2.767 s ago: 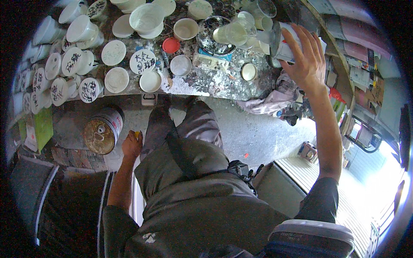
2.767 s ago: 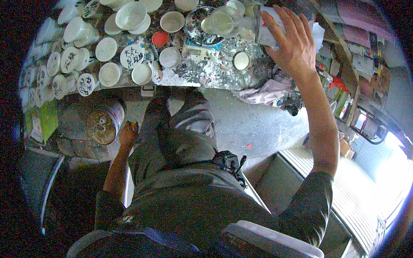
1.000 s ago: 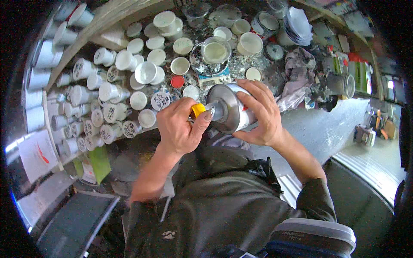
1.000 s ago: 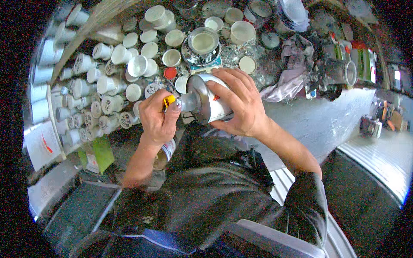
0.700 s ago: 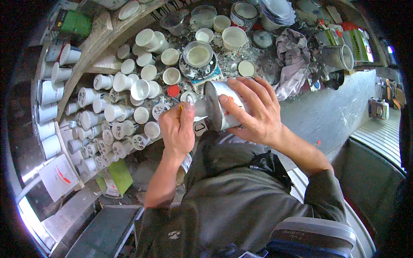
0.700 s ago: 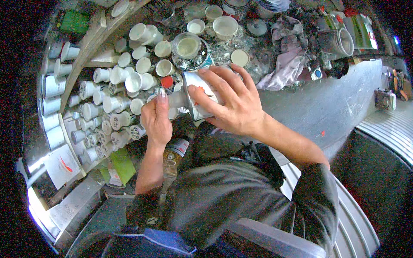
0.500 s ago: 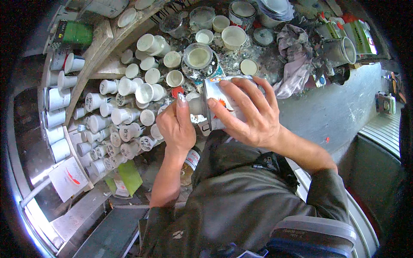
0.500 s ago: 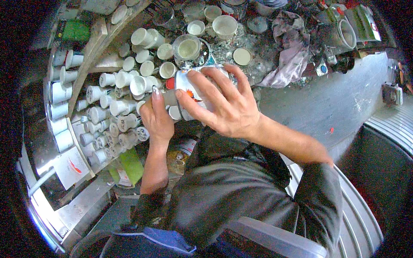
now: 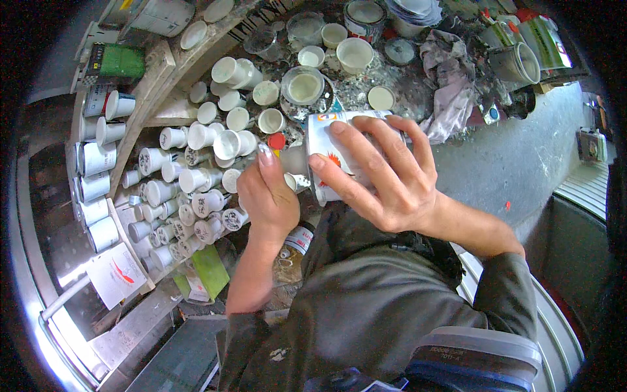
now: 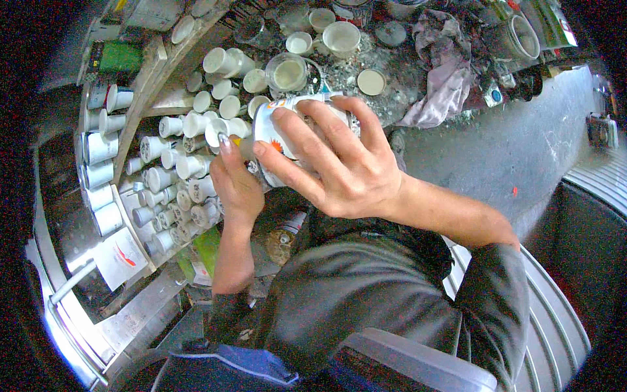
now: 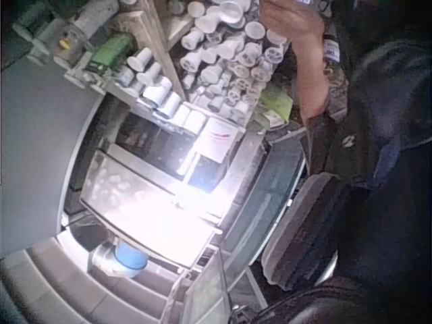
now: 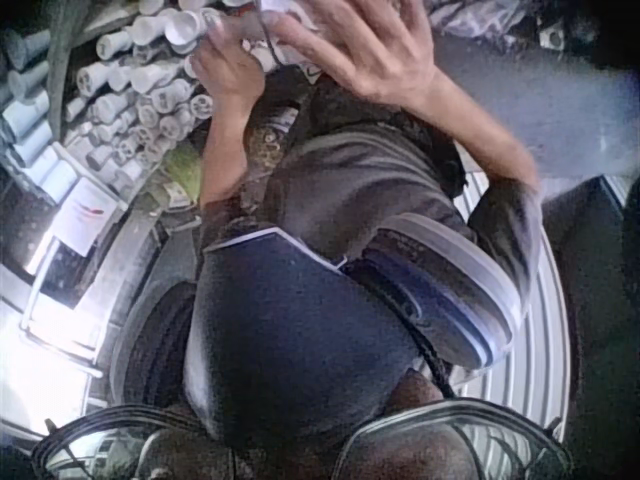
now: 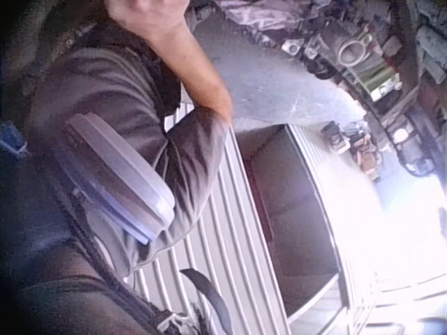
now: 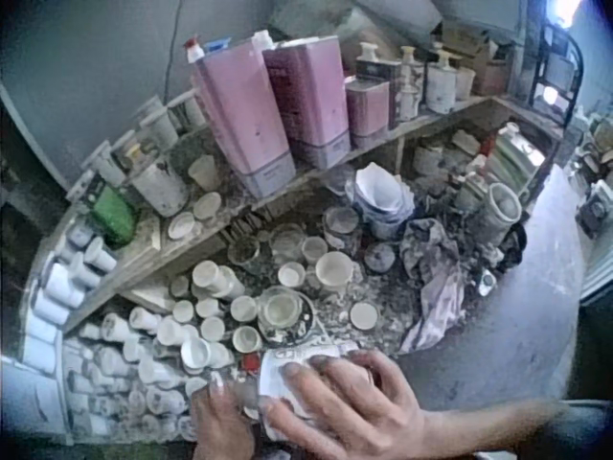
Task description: The person sprays a car bumper with a spray gun, then moves to a workbench to mix paint. They pour liquids from several cans into a container, wipe the spray gun, and continue mixing.
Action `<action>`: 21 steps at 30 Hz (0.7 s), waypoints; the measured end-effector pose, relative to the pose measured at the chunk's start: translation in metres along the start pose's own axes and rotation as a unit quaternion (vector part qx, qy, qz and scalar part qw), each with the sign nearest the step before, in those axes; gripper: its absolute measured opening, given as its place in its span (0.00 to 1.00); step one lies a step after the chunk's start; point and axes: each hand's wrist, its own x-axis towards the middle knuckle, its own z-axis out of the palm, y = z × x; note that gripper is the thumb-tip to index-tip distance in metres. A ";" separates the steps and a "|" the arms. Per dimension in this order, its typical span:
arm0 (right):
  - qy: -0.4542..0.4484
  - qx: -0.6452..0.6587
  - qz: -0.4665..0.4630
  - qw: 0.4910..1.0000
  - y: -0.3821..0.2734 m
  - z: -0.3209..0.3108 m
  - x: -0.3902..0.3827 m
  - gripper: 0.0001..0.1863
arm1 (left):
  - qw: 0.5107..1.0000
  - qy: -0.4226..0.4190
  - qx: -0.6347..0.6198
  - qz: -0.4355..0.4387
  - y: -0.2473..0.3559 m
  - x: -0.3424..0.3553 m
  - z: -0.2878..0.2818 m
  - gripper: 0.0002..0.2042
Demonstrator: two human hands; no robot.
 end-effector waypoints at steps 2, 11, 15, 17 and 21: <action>-0.005 0.007 0.008 1.000 -0.001 0.000 0.003 0.28 | 1.000 0.009 0.000 -0.013 -0.002 0.003 -0.001 0.27; 0.028 -0.010 -0.010 1.000 -0.007 0.001 0.018 0.26 | 0.983 0.041 0.161 0.074 -0.029 -0.012 -0.012 0.17; 0.037 -0.014 -0.047 0.998 -0.015 -0.004 0.022 0.25 | 0.995 0.077 0.053 0.028 -0.026 -0.015 -0.022 0.22; 0.031 -0.021 -0.042 0.998 -0.019 -0.003 0.023 0.26 | 0.971 0.069 0.188 0.134 -0.028 -0.011 -0.027 0.24; 0.037 -0.008 -0.045 0.998 -0.023 -0.002 0.022 0.26 | 0.991 -0.011 0.120 0.059 -0.028 -0.008 -0.042 0.26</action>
